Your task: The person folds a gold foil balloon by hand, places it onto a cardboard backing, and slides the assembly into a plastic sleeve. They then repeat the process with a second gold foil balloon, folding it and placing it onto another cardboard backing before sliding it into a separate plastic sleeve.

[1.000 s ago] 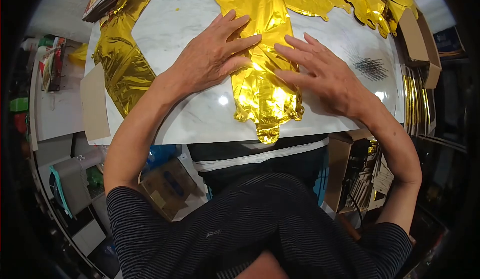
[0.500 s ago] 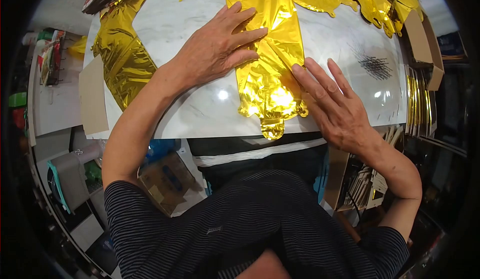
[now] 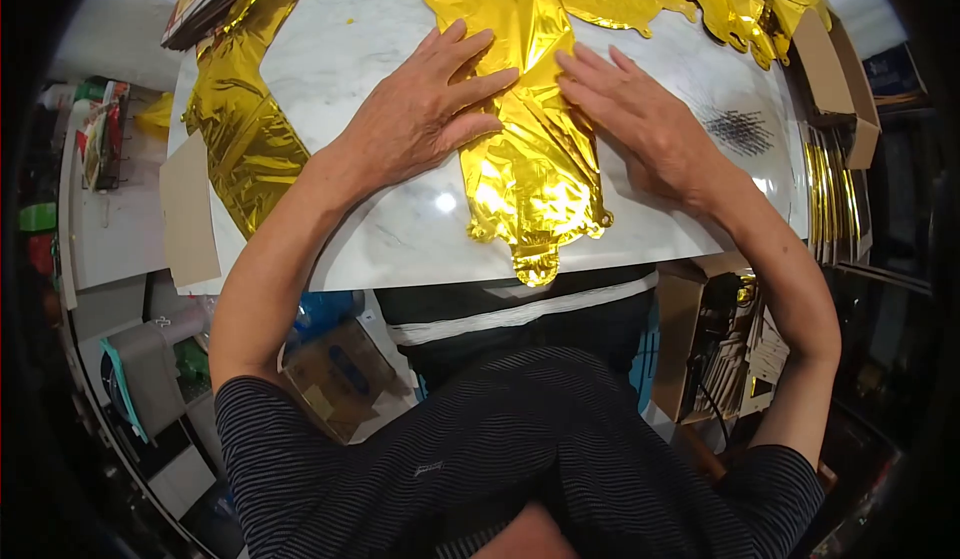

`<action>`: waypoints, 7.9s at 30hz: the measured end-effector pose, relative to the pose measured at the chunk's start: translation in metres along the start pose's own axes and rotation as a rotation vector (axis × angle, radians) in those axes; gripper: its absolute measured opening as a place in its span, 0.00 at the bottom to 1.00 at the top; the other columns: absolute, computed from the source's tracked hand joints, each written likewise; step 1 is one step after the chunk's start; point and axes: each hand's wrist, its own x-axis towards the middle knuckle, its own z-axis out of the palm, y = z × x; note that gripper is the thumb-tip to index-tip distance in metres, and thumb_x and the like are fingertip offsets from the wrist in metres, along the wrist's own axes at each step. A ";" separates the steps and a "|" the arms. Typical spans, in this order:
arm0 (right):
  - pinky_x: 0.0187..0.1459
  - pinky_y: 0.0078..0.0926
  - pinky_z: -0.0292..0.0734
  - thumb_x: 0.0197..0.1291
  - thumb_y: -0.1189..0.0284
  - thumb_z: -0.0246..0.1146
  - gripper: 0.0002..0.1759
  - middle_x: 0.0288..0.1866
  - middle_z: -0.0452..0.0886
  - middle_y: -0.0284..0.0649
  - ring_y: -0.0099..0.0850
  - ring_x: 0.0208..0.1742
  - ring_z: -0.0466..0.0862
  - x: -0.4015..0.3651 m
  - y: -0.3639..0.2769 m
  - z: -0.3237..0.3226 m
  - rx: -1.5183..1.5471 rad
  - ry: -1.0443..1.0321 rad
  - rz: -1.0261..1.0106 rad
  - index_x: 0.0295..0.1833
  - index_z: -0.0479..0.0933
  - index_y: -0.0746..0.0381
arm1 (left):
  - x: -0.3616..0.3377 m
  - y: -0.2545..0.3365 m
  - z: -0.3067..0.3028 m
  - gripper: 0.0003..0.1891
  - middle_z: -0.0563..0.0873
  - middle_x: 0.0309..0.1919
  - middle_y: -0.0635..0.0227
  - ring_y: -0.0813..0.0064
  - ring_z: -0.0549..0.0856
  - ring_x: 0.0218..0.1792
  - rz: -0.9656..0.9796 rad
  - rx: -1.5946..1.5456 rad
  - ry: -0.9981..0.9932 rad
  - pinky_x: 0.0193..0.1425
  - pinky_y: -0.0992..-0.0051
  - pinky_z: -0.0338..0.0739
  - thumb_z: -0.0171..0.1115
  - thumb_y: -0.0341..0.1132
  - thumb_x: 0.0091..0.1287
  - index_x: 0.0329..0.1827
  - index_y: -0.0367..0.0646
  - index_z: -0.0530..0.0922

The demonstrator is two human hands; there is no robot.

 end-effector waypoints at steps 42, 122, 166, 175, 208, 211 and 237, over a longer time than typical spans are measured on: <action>0.83 0.65 0.64 0.53 0.82 0.65 0.33 0.72 0.86 0.45 0.50 0.80 0.78 -0.044 -0.016 -0.040 0.232 -0.321 -0.139 0.69 0.82 0.63 | -0.001 -0.001 0.000 0.26 0.70 0.84 0.53 0.40 0.65 0.84 -0.003 0.048 -0.022 0.89 0.52 0.62 0.70 0.42 0.74 0.77 0.62 0.82; 0.88 0.50 0.53 0.76 0.59 0.65 0.38 0.85 0.64 0.62 0.56 0.88 0.61 0.051 0.001 0.054 -0.077 0.043 0.154 0.79 0.65 0.74 | 0.083 -0.090 -0.027 0.13 0.90 0.35 0.68 0.79 0.87 0.31 -0.855 -0.764 0.209 0.40 0.74 0.87 0.77 0.35 0.72 0.48 0.34 0.86; 0.89 0.51 0.52 0.78 0.56 0.62 0.38 0.85 0.65 0.59 0.55 0.88 0.61 0.051 0.000 0.052 0.027 0.055 0.156 0.82 0.65 0.69 | 0.131 -0.062 -0.011 0.23 0.91 0.38 0.61 0.77 0.87 0.32 -0.677 -0.397 -0.029 0.36 0.73 0.81 0.74 0.36 0.72 0.65 0.31 0.83; 0.89 0.51 0.52 0.79 0.55 0.61 0.37 0.85 0.65 0.58 0.54 0.88 0.60 0.048 0.002 0.056 -0.025 0.078 0.142 0.80 0.67 0.70 | 0.112 -0.055 -0.008 0.29 0.94 0.45 0.59 0.64 0.93 0.43 -0.690 -0.281 0.101 0.47 0.67 0.86 0.76 0.29 0.63 0.70 0.36 0.81; 0.77 0.47 0.77 0.57 0.79 0.69 0.23 0.77 0.81 0.48 0.49 0.79 0.79 0.000 0.018 -0.052 -0.220 -0.173 -0.231 0.60 0.85 0.58 | -0.007 -0.021 -0.012 0.30 0.71 0.80 0.48 0.45 0.72 0.79 0.035 -0.031 -0.024 0.83 0.55 0.72 0.73 0.45 0.72 0.76 0.47 0.78; 0.76 0.49 0.78 0.59 0.77 0.70 0.18 0.77 0.80 0.47 0.49 0.78 0.79 -0.013 0.010 -0.048 -0.205 -0.220 -0.281 0.56 0.85 0.58 | -0.008 -0.022 -0.009 0.27 0.71 0.81 0.49 0.46 0.72 0.79 0.035 -0.025 -0.010 0.83 0.56 0.72 0.72 0.44 0.73 0.74 0.52 0.81; 0.47 0.38 0.86 0.68 0.73 0.67 0.11 0.40 0.92 0.42 0.43 0.41 0.91 0.052 0.043 0.002 0.243 0.021 0.014 0.54 0.88 0.59 | -0.003 -0.027 -0.019 0.24 0.77 0.78 0.52 0.49 0.74 0.78 0.053 -0.015 -0.024 0.81 0.57 0.72 0.63 0.46 0.80 0.75 0.50 0.80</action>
